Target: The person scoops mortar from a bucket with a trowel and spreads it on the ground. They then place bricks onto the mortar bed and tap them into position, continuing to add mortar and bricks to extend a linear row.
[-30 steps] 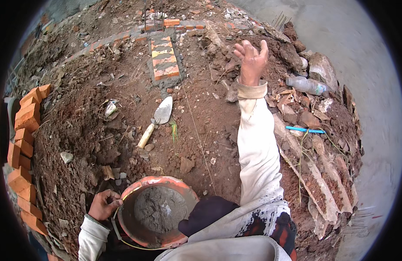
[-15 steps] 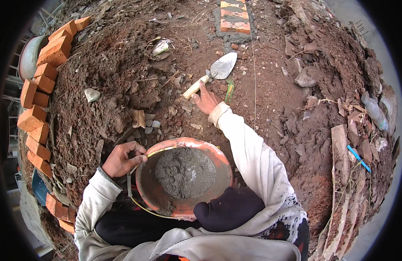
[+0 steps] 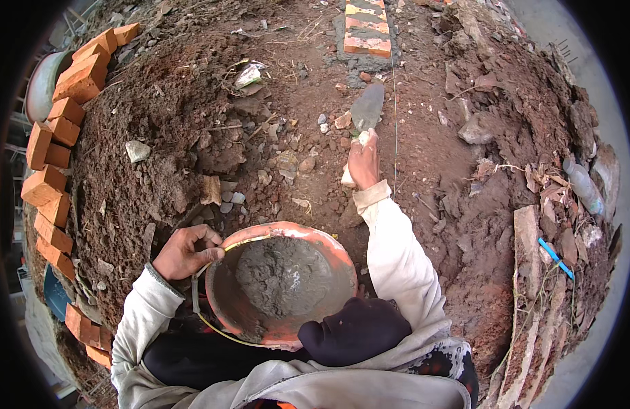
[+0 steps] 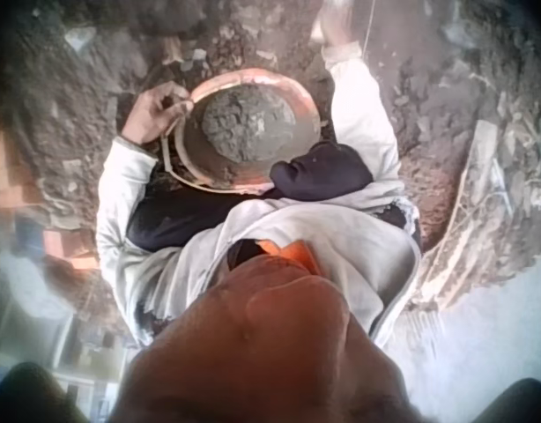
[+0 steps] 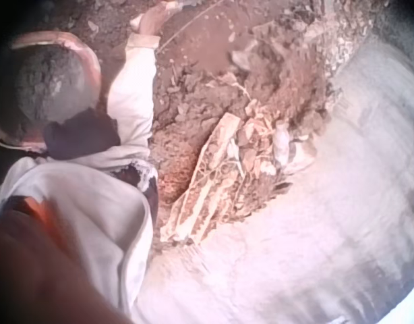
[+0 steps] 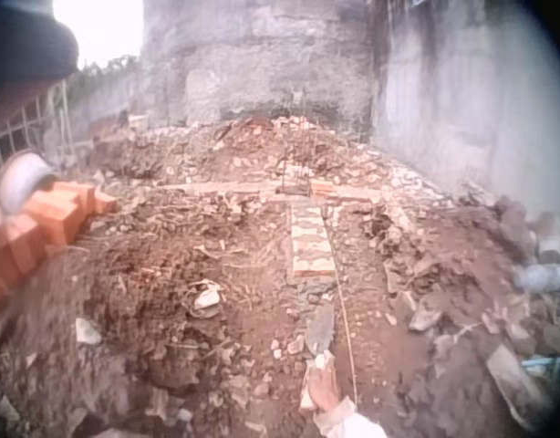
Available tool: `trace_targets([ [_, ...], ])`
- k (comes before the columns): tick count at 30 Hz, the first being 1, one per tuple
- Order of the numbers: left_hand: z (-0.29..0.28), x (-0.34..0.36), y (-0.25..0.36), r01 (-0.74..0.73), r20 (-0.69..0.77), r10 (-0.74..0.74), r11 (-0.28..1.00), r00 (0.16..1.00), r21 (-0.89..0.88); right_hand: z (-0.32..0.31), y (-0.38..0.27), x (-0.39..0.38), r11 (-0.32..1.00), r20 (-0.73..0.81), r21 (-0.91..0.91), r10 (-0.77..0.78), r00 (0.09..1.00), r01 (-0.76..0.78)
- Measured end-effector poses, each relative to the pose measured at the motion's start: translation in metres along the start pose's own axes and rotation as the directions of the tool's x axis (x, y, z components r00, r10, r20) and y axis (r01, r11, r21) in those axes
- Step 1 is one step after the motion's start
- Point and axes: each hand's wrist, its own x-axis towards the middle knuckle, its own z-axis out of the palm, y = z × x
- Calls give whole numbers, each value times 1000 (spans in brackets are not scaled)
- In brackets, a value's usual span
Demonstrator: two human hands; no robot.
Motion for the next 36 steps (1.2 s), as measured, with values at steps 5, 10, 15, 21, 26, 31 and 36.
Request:
trace_targets([
  [5, 2, 9, -2, -47, 15, 47, 999, 999, 23, -10, 35, 98, 989, -51, -147, -28, 998, 20],
  [10, 1, 3, -7, -20, 13, 19, 999, 1000, 27, -22, -25, 79, 987, 469, -124, 146, 871, -99],
  [15, 2, 2, -6, -10, -15, 11, 999, 1000, 48, -17, -15, 53, 617, 345, -714, -102, 933, 331],
  [21, 5, 7, -6, -26, 1, 26, 1000, 1000, -1, -39, -13, 105, 576, 258, -773, -99, 961, 266],
  [26, 2, 1, -10, -24, -22, 24, 999, 999, 21, -31, -77, 56, 641, 7, -733, -329, 944, 228],
  [31, 1, 4, -8, -11, 1, 11, 1000, 1000, 16, -19, -29, 64, 577, -57, -806, -291, 955, 128],
  [36, 1, 1, -14, -34, -15, 35, 999, 999, 21, -19, -24, 62, 601, 62, -767, -279, 958, 225],
])
